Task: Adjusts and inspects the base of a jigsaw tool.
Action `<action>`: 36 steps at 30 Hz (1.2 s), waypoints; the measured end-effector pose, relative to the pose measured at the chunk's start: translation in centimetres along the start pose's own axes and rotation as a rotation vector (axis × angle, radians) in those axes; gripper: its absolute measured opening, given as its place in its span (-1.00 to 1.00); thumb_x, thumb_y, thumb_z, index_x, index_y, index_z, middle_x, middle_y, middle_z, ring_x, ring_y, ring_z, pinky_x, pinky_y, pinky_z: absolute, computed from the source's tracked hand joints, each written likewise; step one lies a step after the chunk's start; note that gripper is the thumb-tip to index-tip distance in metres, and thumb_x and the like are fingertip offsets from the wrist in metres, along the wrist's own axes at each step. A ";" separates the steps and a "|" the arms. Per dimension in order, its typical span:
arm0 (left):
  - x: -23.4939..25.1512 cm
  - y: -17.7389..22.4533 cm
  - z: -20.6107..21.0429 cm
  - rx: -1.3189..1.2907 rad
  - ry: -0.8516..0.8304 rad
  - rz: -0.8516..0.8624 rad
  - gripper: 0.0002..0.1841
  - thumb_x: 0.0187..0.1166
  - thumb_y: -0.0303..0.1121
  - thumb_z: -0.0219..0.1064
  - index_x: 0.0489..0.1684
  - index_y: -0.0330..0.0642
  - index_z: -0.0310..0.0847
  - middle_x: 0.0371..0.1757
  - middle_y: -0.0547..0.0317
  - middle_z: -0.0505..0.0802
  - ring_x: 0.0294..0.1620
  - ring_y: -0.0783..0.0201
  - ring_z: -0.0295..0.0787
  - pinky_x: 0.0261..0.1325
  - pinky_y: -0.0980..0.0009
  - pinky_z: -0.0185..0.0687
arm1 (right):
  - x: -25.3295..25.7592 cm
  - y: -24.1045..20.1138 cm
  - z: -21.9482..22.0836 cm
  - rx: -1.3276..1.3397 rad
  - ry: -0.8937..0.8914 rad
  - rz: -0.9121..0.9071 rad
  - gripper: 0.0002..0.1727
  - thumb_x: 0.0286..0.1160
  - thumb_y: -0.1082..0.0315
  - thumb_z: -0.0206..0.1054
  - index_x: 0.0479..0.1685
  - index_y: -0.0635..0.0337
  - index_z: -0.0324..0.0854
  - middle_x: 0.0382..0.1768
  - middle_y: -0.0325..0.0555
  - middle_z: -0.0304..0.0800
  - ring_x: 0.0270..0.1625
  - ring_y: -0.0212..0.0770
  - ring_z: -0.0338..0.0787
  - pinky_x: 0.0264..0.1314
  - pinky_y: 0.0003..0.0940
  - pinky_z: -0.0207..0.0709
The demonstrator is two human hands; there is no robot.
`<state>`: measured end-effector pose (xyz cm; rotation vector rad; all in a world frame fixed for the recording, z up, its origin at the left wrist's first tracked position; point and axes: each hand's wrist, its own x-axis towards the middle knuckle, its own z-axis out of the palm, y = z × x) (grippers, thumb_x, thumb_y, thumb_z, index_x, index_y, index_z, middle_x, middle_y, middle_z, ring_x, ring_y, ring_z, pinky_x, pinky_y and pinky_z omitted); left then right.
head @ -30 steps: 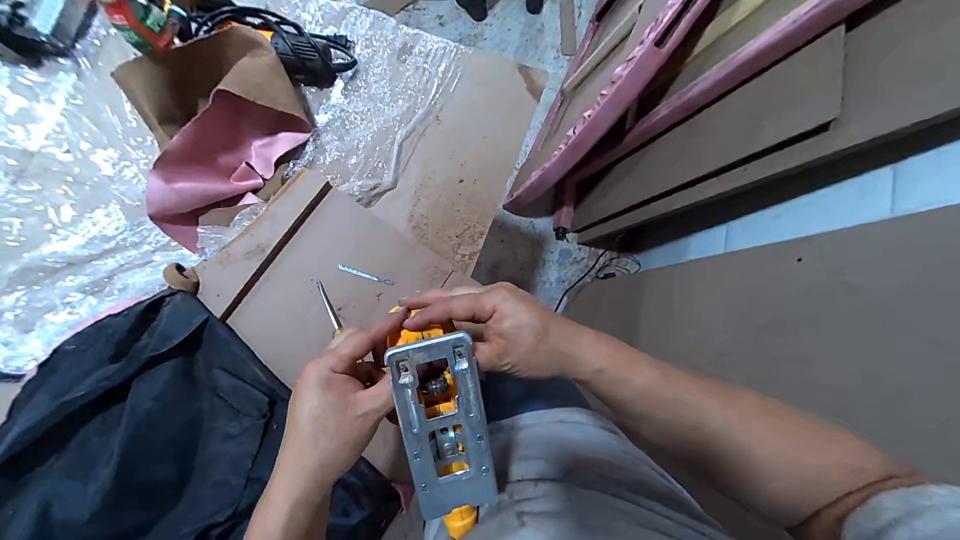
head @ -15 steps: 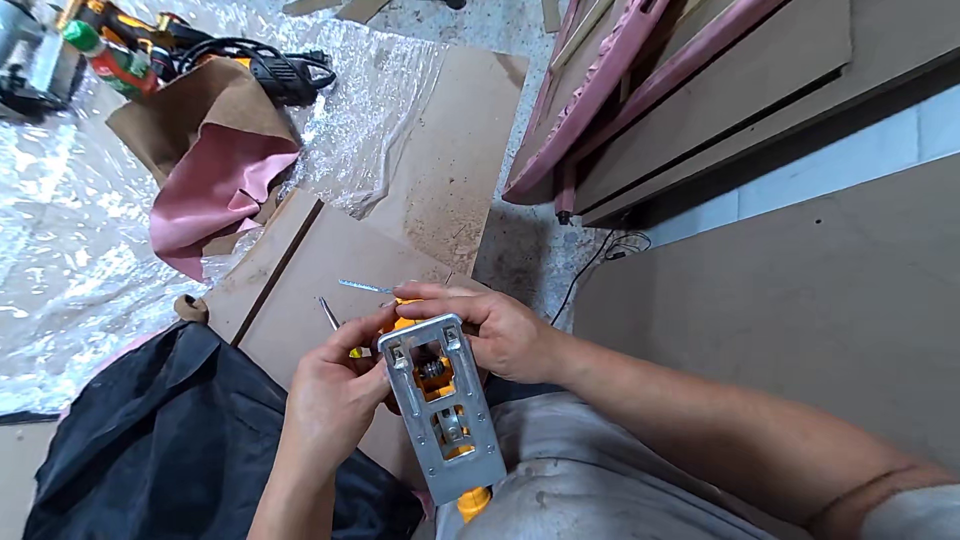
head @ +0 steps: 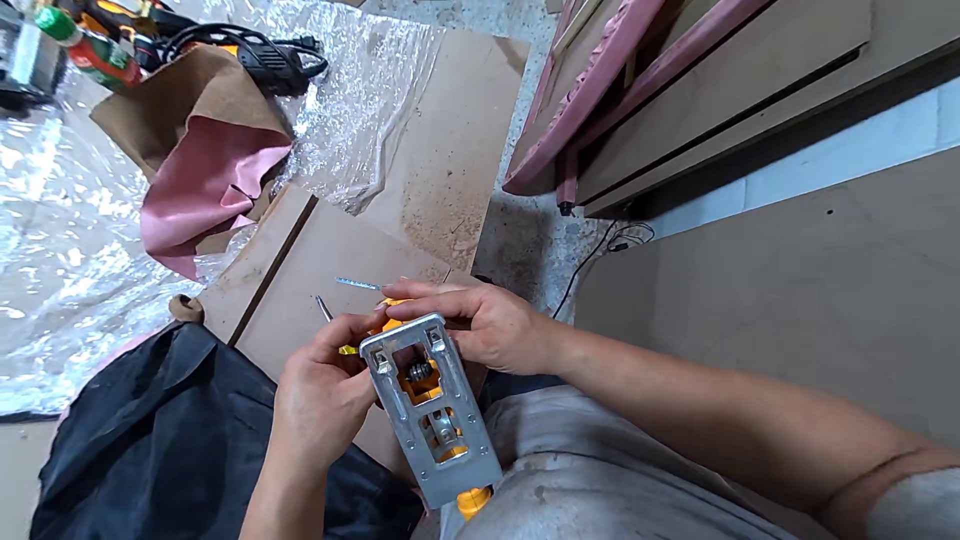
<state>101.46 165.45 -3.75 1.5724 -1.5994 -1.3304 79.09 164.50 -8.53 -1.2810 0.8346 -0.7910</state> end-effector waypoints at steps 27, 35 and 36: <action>1.1 0.8 -0.8 -0.046 -0.140 -0.151 -0.50 0.38 -0.46 0.54 0.36 0.10 0.71 -0.29 0.04 0.81 -0.61 0.19 0.71 -0.66 0.36 0.72 | 0.9 -1.6 -1.6 -0.109 -0.130 0.059 -0.56 0.62 0.45 0.30 0.46 0.02 0.73 0.71 -0.24 0.48 0.79 -0.34 0.34 0.79 -0.29 0.32; 1.3 1.4 -1.1 -0.052 -0.180 -0.223 -0.37 0.37 -0.52 0.55 0.51 0.15 0.66 -0.26 -0.01 0.83 -0.65 0.18 0.69 -0.70 0.37 0.69 | 0.8 -2.0 -1.5 -0.189 -0.126 0.049 -0.55 0.61 0.38 0.33 0.47 -0.05 0.72 0.74 -0.20 0.43 0.78 -0.33 0.34 0.76 -0.29 0.34; 1.5 1.4 -1.3 -0.047 -0.198 -0.217 -0.37 0.37 -0.52 0.54 0.51 0.14 0.65 -0.27 -0.02 0.83 -0.64 0.16 0.71 -0.69 0.35 0.72 | 0.8 -2.0 -1.5 -0.209 -0.126 0.042 -0.55 0.61 0.35 0.34 0.48 -0.05 0.72 0.73 -0.19 0.43 0.78 -0.33 0.34 0.76 -0.29 0.34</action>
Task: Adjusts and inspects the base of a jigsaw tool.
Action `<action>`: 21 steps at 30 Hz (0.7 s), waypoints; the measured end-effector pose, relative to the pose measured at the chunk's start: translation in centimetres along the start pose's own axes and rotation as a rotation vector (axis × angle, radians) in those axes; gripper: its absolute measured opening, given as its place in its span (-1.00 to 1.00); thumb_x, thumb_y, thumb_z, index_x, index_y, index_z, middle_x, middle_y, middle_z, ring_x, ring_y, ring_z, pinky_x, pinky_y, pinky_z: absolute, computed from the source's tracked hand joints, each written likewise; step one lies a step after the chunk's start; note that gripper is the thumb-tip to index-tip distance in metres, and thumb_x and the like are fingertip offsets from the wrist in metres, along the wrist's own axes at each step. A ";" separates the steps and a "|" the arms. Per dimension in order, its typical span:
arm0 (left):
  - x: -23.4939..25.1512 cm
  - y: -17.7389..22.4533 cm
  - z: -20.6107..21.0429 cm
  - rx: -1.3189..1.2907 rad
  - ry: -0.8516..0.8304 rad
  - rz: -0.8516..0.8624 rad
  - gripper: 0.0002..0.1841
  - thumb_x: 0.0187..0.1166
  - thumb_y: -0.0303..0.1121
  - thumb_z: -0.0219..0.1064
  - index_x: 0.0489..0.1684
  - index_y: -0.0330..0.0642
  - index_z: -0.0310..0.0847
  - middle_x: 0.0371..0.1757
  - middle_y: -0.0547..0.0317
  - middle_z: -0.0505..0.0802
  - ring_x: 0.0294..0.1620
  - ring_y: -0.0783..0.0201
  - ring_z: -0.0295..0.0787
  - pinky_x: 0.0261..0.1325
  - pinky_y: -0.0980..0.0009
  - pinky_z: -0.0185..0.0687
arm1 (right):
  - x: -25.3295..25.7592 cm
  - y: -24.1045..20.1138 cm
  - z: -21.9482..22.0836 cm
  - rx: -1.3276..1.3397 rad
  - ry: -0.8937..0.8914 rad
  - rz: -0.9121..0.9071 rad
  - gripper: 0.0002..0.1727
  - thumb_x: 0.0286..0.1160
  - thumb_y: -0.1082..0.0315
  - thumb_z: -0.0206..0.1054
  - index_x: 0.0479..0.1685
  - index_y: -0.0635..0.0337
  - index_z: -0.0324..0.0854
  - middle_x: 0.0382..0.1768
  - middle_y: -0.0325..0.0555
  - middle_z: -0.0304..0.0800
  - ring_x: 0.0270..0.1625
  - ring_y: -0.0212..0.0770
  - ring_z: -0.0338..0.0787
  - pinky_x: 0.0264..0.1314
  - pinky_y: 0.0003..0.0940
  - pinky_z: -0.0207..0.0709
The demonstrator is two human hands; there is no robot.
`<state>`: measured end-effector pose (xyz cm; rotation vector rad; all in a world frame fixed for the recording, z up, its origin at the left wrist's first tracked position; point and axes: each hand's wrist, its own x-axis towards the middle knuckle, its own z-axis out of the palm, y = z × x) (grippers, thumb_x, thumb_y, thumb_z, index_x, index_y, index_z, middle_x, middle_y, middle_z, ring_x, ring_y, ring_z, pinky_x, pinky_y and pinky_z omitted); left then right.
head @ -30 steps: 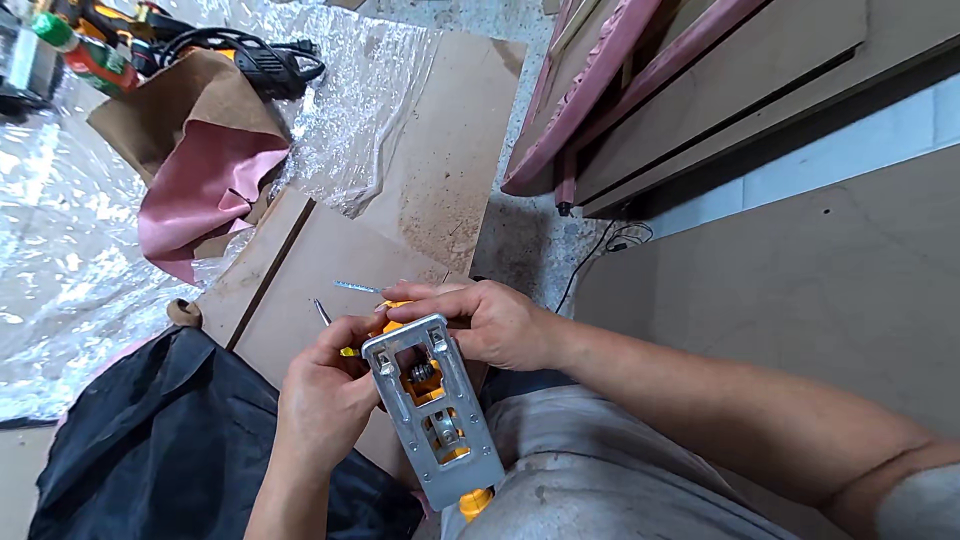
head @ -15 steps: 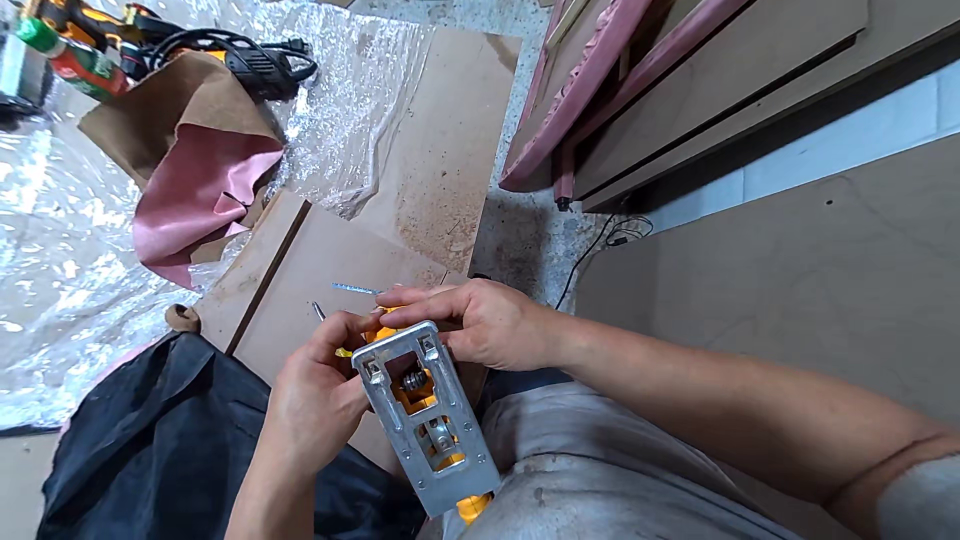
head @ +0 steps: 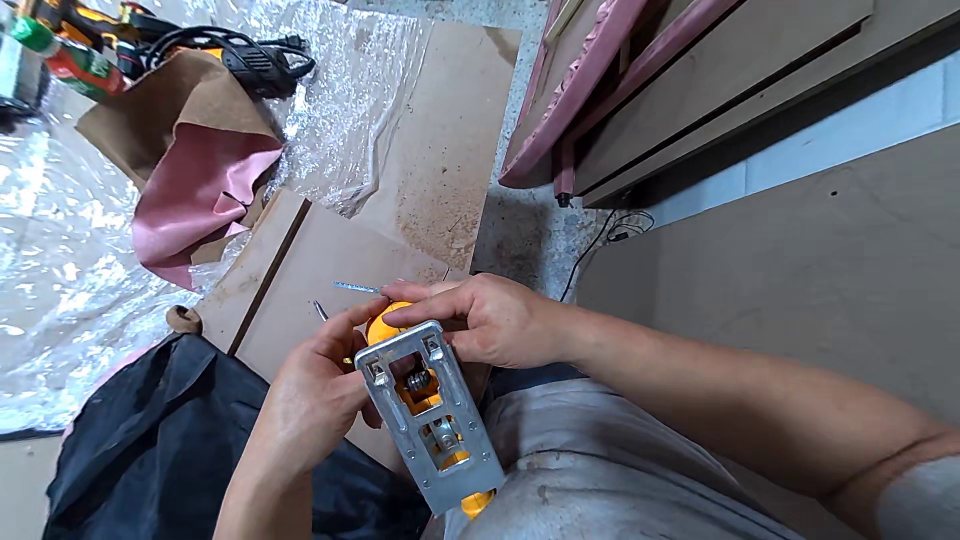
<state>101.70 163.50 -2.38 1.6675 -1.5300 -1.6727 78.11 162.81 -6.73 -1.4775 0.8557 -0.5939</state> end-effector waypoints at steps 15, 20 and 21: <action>1.1 -0.1 -1.1 0.124 -0.015 0.132 -0.50 0.30 -0.52 0.59 0.29 0.04 0.80 -0.37 0.08 0.88 -0.64 0.25 0.74 -0.67 0.40 0.71 | 0.4 0.7 -0.4 -0.094 -0.035 -0.130 -0.55 0.65 0.38 0.27 0.52 0.03 0.68 0.73 -0.11 0.43 0.78 -0.26 0.36 0.76 -0.26 0.35; 1.6 0.0 -0.3 0.192 0.048 0.140 -0.56 0.23 -0.43 0.63 0.15 0.06 0.79 -0.45 0.16 0.84 -0.64 0.26 0.72 -0.70 0.38 0.67 | 0.5 1.2 -0.8 -0.072 -0.030 -0.140 -0.53 0.66 0.43 0.21 0.53 0.03 0.67 0.74 -0.10 0.41 0.78 -0.26 0.36 0.75 -0.27 0.37; 1.8 -0.1 -0.2 0.185 0.054 0.139 -0.59 0.23 -0.42 0.62 0.11 0.05 0.79 -0.48 0.16 0.83 -0.67 0.26 0.71 -0.72 0.38 0.65 | 0.6 1.5 -0.9 -0.067 -0.037 -0.157 -0.53 0.67 0.42 0.19 0.54 0.04 0.66 0.74 -0.08 0.40 0.79 -0.24 0.35 0.76 -0.27 0.36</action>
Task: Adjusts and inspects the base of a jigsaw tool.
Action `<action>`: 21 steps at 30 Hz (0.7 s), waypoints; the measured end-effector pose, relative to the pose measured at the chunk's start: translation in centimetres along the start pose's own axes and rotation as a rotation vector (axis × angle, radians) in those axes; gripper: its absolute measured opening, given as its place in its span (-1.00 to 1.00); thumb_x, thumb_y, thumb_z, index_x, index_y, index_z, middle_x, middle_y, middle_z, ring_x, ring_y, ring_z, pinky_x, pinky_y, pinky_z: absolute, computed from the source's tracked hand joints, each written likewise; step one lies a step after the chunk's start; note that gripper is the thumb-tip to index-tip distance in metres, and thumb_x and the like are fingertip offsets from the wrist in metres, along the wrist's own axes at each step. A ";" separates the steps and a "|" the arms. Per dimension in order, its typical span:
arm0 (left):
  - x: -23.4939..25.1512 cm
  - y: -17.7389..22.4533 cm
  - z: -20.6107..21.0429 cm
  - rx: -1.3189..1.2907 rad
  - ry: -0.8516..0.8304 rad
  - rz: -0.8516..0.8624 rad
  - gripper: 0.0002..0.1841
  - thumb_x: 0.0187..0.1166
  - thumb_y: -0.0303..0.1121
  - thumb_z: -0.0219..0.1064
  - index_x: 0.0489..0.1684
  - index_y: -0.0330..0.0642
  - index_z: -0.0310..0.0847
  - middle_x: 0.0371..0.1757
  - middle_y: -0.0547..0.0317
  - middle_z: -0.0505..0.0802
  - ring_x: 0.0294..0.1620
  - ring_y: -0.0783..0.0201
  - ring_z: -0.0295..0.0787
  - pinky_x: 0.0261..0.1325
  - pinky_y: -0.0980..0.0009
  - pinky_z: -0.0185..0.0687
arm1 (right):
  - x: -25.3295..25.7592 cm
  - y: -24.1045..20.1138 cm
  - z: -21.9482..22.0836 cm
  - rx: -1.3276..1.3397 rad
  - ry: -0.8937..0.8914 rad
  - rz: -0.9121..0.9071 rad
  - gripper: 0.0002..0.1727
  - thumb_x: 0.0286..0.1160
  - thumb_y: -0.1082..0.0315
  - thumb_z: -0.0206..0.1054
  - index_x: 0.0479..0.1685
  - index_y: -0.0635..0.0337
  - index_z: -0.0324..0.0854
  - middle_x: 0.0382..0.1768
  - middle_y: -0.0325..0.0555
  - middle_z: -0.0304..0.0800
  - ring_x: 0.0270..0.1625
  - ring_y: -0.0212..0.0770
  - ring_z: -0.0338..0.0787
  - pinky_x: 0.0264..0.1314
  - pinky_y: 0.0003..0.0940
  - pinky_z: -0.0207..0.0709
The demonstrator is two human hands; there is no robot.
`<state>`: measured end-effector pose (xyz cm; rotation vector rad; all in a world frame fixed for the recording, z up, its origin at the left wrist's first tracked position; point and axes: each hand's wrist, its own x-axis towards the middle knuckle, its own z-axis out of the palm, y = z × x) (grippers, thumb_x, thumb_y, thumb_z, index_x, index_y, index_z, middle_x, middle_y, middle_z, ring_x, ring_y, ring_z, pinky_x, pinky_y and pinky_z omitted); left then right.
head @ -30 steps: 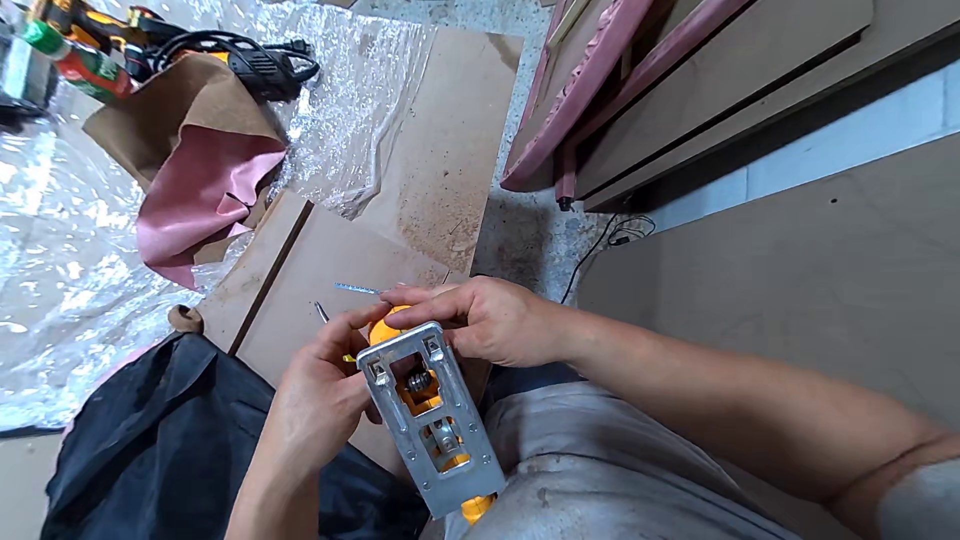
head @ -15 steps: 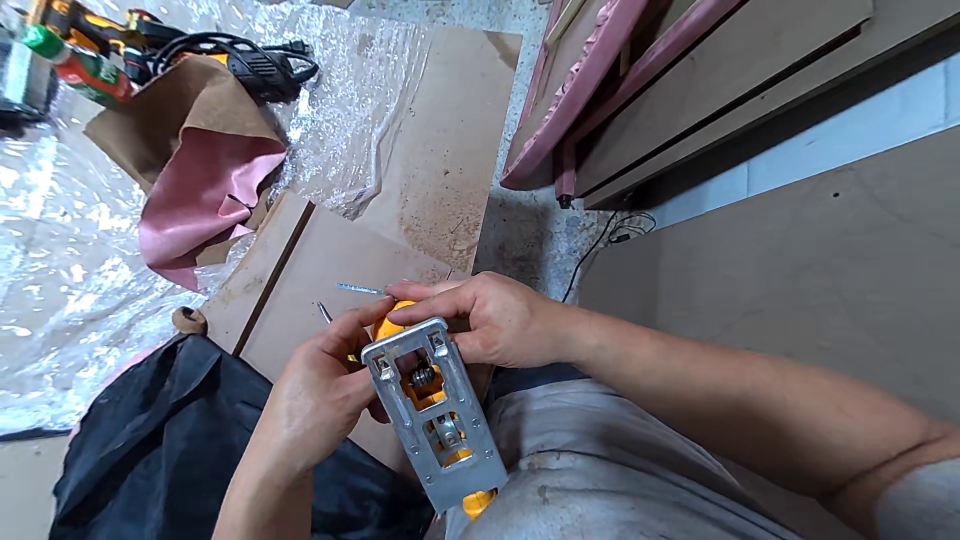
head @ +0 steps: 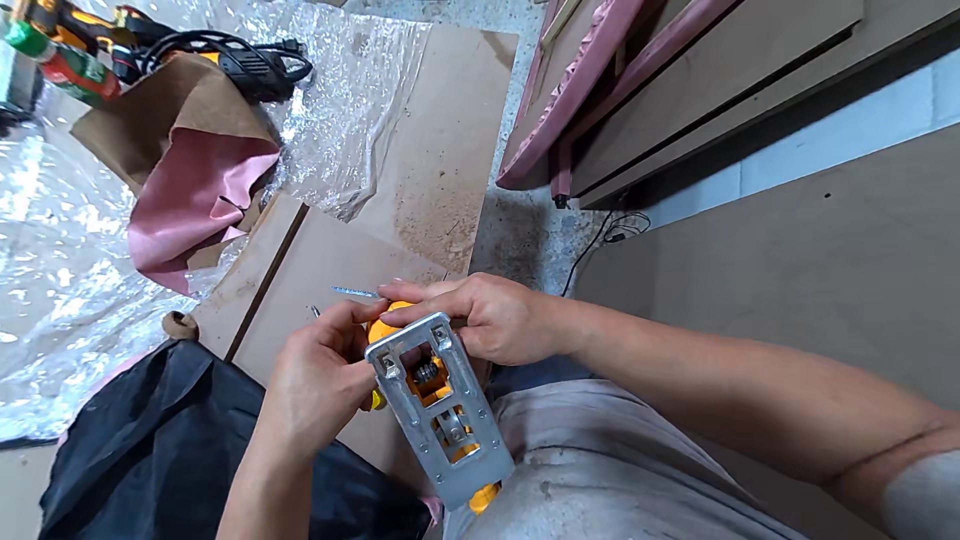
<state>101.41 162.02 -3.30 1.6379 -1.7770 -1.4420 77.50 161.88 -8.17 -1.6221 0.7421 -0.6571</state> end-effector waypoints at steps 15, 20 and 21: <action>-1.0 -2.2 -1.4 -0.325 -0.029 -0.090 -0.49 0.25 -0.37 0.61 0.27 0.00 0.71 -0.21 -0.04 0.87 -0.49 0.21 0.80 -0.53 0.38 0.77 | 2.2 -1.1 0.4 -0.107 -0.070 0.021 -0.57 0.64 0.26 0.34 0.48 -0.04 0.71 0.71 -0.08 0.46 0.79 -0.21 0.36 0.76 -0.24 0.32; -1.5 -2.2 -1.9 -0.303 -0.043 -0.067 -0.44 0.26 -0.41 0.55 0.37 -0.02 0.70 -0.10 -0.03 0.89 -0.31 0.20 0.86 -0.33 0.34 0.85 | 2.2 -1.1 1.1 -0.122 -0.040 -0.008 -0.57 0.64 0.25 0.33 0.48 -0.05 0.71 0.70 -0.03 0.46 0.78 -0.17 0.36 0.74 -0.21 0.36; -1.5 -2.1 -1.9 -0.304 -0.043 -0.065 -0.45 0.28 -0.40 0.56 0.38 -0.03 0.70 -0.10 -0.04 0.89 -0.33 0.19 0.86 -0.37 0.34 0.84 | 2.2 -1.1 1.2 -0.132 -0.036 -0.014 -0.57 0.64 0.24 0.32 0.48 -0.05 0.71 0.70 -0.03 0.47 0.78 -0.18 0.37 0.73 -0.21 0.37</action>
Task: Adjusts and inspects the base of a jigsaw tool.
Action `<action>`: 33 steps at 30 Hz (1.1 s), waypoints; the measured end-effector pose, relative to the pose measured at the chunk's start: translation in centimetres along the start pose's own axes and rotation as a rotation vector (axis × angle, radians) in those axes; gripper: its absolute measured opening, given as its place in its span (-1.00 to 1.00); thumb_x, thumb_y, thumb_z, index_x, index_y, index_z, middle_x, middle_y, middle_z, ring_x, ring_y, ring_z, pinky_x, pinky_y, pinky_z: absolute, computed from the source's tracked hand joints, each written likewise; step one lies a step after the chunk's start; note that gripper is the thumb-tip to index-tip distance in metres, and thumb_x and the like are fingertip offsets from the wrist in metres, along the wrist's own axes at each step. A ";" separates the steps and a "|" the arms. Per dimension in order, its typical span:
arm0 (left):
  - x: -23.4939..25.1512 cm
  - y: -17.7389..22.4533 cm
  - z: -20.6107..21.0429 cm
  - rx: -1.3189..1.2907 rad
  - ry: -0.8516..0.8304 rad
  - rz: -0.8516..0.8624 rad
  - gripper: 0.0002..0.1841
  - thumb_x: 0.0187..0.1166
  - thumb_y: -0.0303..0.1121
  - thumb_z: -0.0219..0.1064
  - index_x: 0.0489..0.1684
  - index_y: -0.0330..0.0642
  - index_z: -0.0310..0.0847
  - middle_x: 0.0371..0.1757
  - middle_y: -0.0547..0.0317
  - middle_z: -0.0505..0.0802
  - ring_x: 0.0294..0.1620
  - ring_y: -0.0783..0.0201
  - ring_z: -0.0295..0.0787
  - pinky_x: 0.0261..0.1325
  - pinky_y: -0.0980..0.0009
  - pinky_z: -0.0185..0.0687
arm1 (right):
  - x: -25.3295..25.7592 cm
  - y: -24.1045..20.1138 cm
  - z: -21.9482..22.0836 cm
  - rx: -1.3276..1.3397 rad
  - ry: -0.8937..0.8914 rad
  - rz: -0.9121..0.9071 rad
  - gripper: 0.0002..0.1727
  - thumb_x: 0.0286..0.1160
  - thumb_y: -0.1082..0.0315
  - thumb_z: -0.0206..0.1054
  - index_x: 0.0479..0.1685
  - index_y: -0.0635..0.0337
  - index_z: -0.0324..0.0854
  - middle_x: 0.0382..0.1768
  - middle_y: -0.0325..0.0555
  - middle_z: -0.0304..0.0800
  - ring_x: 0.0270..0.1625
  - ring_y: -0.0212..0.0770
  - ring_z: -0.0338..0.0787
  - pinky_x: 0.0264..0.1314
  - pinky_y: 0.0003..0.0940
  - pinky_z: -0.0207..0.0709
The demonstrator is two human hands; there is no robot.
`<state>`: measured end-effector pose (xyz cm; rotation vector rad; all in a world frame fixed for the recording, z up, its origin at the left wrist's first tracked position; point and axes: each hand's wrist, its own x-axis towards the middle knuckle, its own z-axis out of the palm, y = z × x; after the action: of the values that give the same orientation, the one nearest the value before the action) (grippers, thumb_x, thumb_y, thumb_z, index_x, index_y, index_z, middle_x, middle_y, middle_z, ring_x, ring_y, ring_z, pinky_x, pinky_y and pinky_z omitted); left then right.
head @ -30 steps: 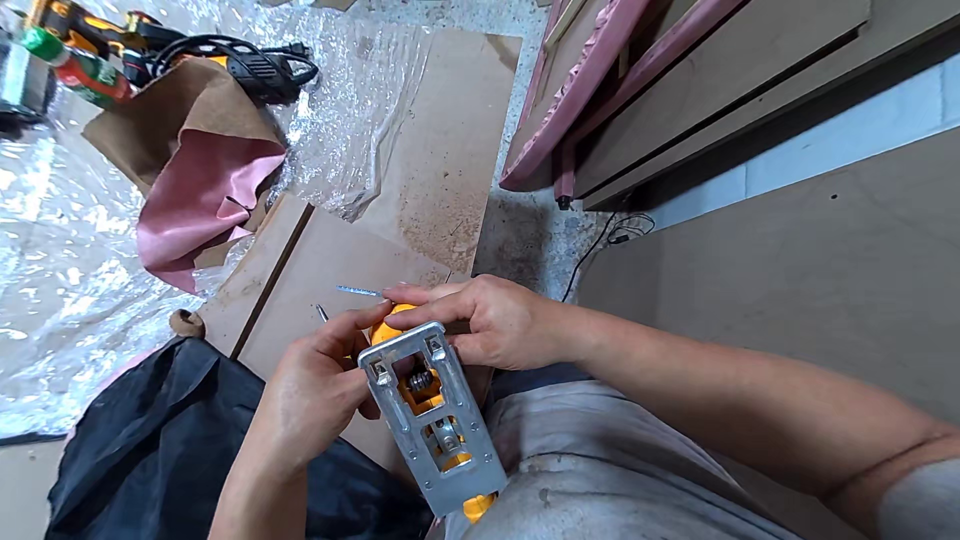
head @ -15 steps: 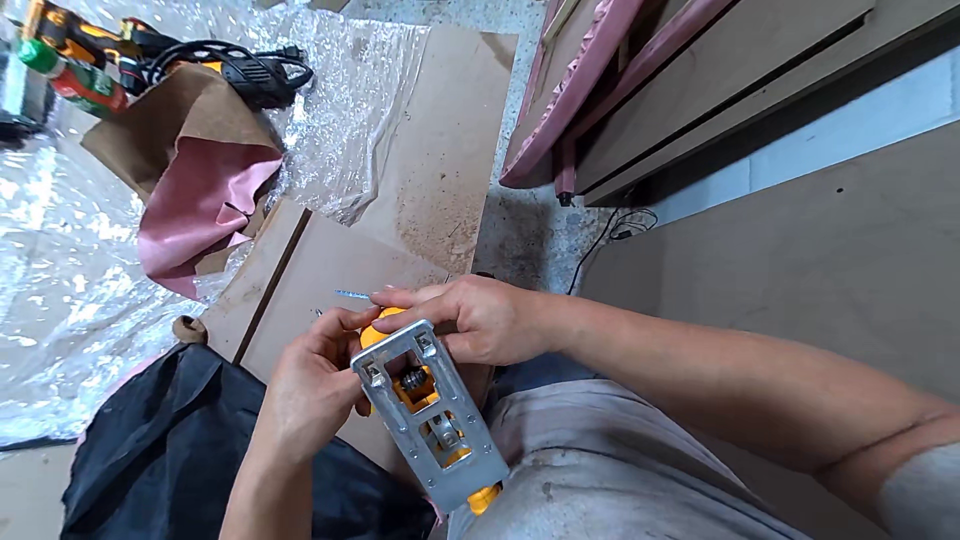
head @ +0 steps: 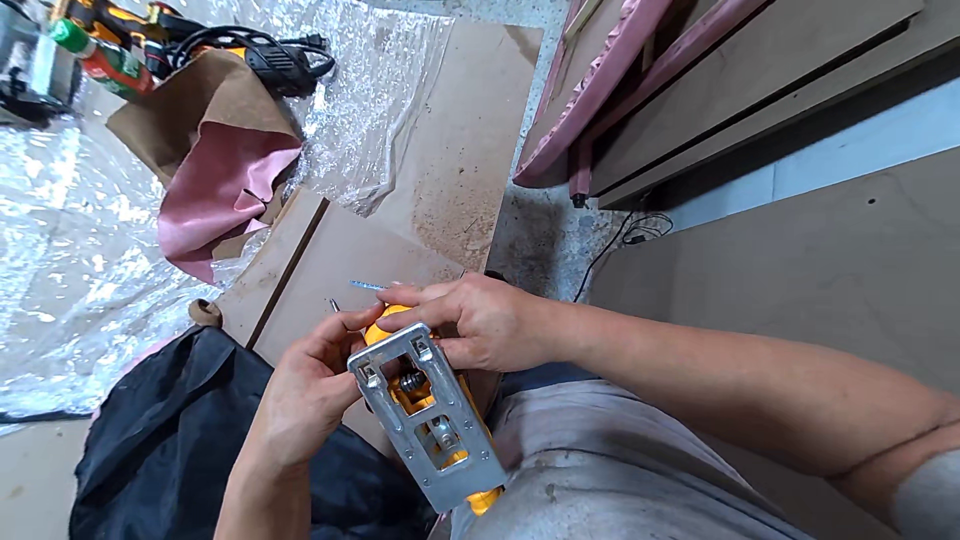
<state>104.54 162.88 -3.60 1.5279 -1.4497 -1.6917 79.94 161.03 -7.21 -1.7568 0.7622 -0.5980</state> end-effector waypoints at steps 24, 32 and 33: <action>0.4 0.1 0.3 0.001 -0.059 0.046 -0.66 0.38 -0.51 0.48 0.13 -0.08 0.71 -0.30 0.00 0.83 -0.58 0.27 0.71 -0.65 0.47 0.64 | -0.8 0.4 0.0 0.200 0.132 -0.061 -0.75 0.48 0.59 0.34 0.00 0.19 0.86 0.48 -0.16 0.71 0.55 -0.30 0.62 0.60 -0.29 0.55; 0.3 -0.3 -0.1 -0.002 -0.036 0.041 -0.57 0.32 -0.49 0.47 0.23 -0.06 0.72 -0.27 -0.01 0.84 -0.55 0.25 0.74 -0.59 0.43 0.71 | 0.2 0.5 -0.5 0.108 0.060 -0.192 -0.67 0.47 0.64 0.30 0.13 0.26 0.82 0.35 -0.06 0.81 0.57 -0.20 0.64 0.70 -0.25 0.49; 0.4 -0.3 -0.1 -0.007 -0.032 0.045 -0.56 0.31 -0.49 0.48 0.23 -0.06 0.72 -0.28 0.00 0.84 -0.55 0.26 0.74 -0.60 0.45 0.70 | 0.2 0.5 -0.5 0.114 0.059 -0.188 -0.67 0.46 0.64 0.29 0.13 0.26 0.82 0.35 -0.05 0.81 0.58 -0.19 0.63 0.72 -0.24 0.47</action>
<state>104.57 162.67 -4.04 1.4604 -1.4819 -1.7003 79.64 160.49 -7.56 -1.7224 0.5952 -0.8074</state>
